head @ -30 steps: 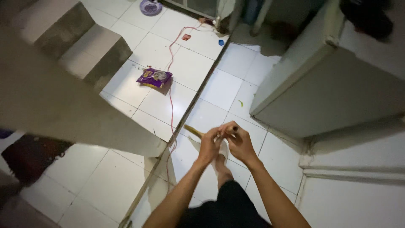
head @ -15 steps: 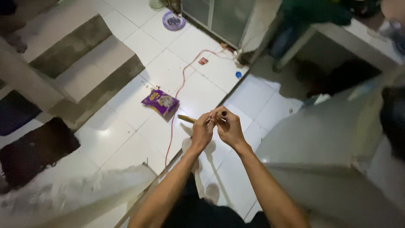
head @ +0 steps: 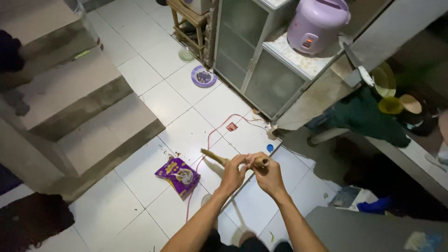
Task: Sweeping dirt and debris from the floor and stairs using a broom.
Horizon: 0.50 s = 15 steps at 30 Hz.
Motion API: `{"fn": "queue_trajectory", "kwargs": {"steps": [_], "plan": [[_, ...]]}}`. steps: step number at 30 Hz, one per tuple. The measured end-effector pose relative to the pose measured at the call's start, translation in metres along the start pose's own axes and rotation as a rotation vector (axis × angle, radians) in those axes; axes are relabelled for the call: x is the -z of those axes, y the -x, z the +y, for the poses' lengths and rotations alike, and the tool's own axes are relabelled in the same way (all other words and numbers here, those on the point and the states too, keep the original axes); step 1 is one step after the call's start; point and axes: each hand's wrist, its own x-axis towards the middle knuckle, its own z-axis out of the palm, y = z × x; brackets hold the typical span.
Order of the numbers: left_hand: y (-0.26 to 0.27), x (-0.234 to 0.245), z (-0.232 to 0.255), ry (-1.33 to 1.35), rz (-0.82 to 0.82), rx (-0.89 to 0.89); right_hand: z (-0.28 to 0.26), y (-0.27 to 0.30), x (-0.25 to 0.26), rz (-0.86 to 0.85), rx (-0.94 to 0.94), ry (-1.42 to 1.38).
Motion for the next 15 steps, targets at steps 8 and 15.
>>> {"fn": "queue_trajectory", "kwargs": {"steps": [8,15], "plan": [[-0.149,0.032,0.012,0.004,0.028,0.077,0.026,-0.159,0.015,-0.036,-0.037,-0.015],[-0.283,0.029,-0.042,-0.098,0.193,0.081,0.058,-0.314,0.036,-0.195,-0.027,0.028]]}}
